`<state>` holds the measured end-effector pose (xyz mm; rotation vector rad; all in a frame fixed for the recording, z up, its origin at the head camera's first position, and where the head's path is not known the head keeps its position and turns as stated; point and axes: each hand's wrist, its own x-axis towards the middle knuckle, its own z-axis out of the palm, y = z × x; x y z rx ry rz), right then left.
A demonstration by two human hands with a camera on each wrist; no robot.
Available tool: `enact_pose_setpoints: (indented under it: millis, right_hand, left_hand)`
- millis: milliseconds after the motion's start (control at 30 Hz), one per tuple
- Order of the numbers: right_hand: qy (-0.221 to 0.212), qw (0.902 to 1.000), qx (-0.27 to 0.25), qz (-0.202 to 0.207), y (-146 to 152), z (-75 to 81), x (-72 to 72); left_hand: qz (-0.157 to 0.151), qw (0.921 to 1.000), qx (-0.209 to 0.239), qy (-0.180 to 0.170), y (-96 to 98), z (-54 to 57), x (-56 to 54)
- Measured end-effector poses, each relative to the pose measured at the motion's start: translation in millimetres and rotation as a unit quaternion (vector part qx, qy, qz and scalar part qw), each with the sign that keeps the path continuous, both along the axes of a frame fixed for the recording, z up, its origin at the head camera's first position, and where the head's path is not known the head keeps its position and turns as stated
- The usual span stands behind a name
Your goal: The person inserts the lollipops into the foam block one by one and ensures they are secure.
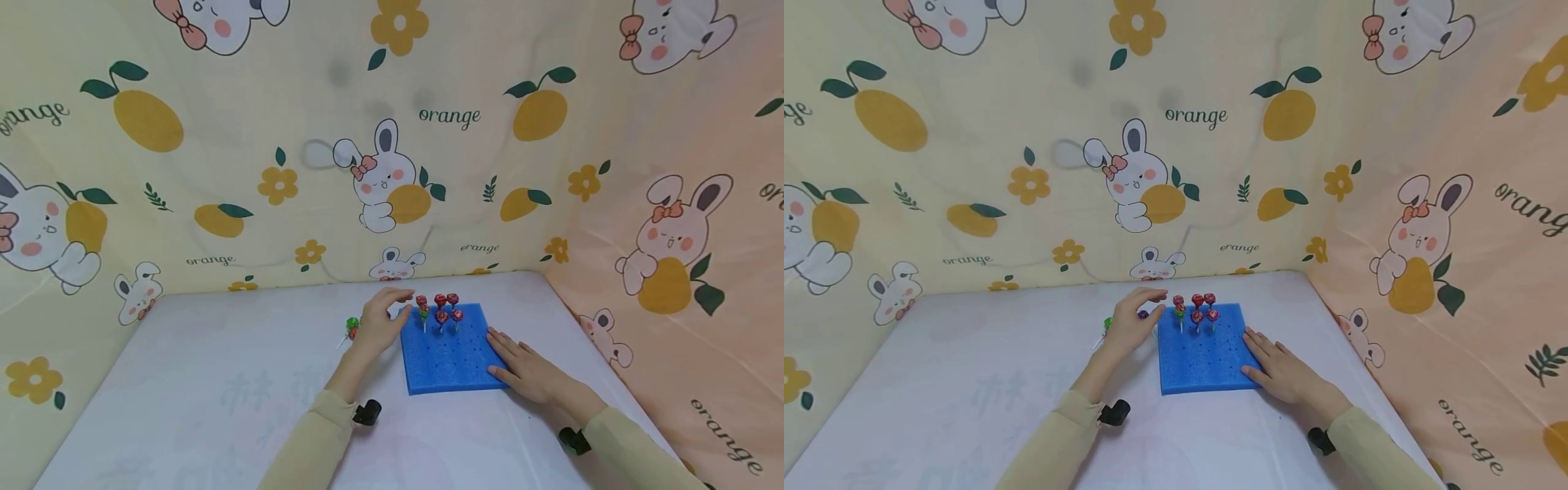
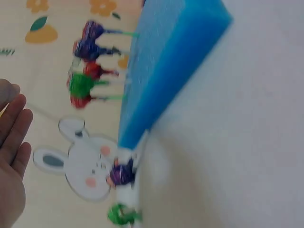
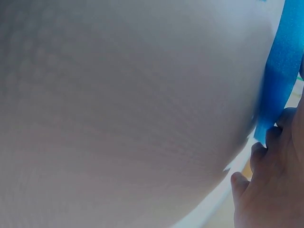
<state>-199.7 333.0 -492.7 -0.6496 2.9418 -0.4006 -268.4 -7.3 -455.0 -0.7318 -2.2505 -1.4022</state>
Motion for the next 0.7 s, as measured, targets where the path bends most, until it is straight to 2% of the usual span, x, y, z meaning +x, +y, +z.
enact_pose_setpoints:
  millis: [233, 367, 567, 700]
  right_hand:
    - [0.002, 1.0000, 0.001, 0.000, 1, 0.8, -0.4]
    - [-0.005, 1.0000, 0.005, -0.003, 1, 0.5, -1.5]
    - [-0.003, 1.0000, 0.003, 0.000, 0, 1.3, -0.6]
    - [0.000, 1.0000, 0.000, 0.004, -1, 1.4, -0.9]
  left_hand:
    - [0.036, 0.9993, 0.003, -0.008, -34.5, -8.1, -1.8]
    - [0.047, 0.9978, -0.012, -0.044, -56.3, -10.9, -5.1]
    - [0.045, 0.9927, -0.063, -0.092, -88.3, -14.5, -15.1]
    - [0.037, 0.9856, -0.122, -0.111, -104.2, -15.4, -22.2]
